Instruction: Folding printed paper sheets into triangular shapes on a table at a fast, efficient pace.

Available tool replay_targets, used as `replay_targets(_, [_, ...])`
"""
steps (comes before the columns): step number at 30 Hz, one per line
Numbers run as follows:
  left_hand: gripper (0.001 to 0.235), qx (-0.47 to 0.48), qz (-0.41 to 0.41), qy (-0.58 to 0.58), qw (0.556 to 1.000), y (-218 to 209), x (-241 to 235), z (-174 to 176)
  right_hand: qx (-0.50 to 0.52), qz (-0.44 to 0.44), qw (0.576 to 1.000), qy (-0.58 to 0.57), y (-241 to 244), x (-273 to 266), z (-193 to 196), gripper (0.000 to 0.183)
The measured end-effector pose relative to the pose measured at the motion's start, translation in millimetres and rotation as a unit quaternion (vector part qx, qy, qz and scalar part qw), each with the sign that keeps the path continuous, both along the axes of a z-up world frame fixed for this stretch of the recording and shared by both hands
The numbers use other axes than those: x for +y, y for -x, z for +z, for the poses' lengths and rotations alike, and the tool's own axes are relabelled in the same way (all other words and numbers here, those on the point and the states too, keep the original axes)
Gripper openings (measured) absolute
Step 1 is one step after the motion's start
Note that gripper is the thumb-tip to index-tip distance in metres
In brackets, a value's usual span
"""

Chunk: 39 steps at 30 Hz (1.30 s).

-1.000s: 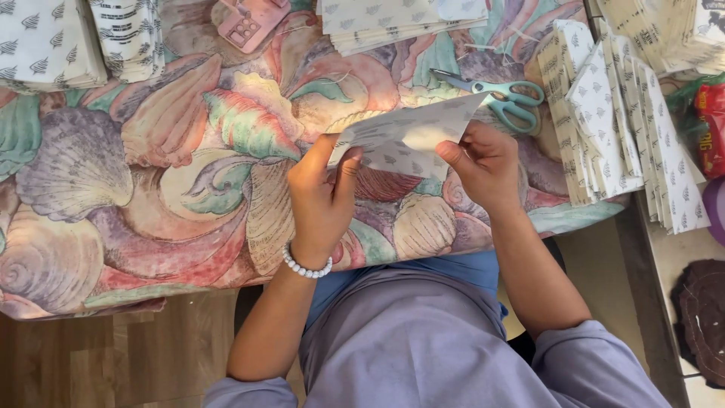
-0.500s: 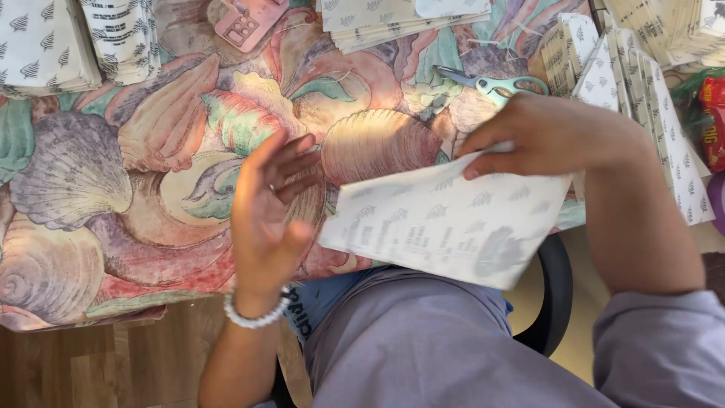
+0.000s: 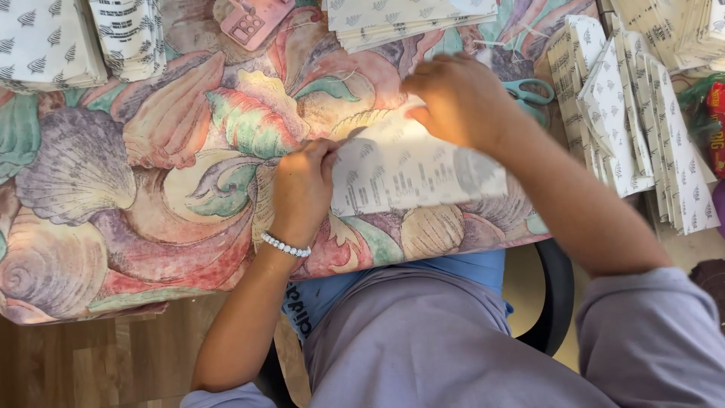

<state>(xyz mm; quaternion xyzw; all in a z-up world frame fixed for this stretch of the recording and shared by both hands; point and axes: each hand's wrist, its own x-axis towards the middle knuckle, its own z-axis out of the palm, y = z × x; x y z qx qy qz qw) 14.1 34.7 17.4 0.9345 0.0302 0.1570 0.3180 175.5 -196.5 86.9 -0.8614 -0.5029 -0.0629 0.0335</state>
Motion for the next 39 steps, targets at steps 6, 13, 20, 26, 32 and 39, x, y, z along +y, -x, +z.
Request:
replay_targets(6, [0.012, -0.014, 0.025, -0.054, 0.998, 1.2, 0.5, 7.4, 0.131, 0.075, 0.977, -0.149, 105.2, -8.1, -29.7, 0.01])
replay_targets(13, [0.021, -0.005, 0.012, -0.056, 0.998, 10.6, -5.8, 8.1, 0.039, 0.089, 0.97, -0.222, 152.7, -9.7, -69.2, 0.019])
replay_targets(20, [0.021, -0.116, -0.111, -0.102, 0.982, 47.7, -18.8, -11.8, 0.03, 0.059, 0.972, -0.226, 156.5, -11.5, -72.4, 0.024])
replay_targets(26, [0.017, -0.109, -0.167, -0.105, 0.974, 57.3, -10.9, -28.0, 0.032, 0.065, 0.969, -0.237, 154.8, -10.4, -68.9, 0.019])
replay_targets(32, [0.013, -0.1, -0.163, -0.074, 0.979, 55.1, -9.0, -27.8, -0.005, 0.089, 0.964, -0.249, 145.8, -8.9, -70.0, 0.013])
replay_targets(39, [0.013, -0.097, -0.158, -0.061, 0.981, 55.7, -9.6, -29.3, -0.026, 0.099, 0.965, -0.24, 128.4, 6.1, -71.7, 0.019])
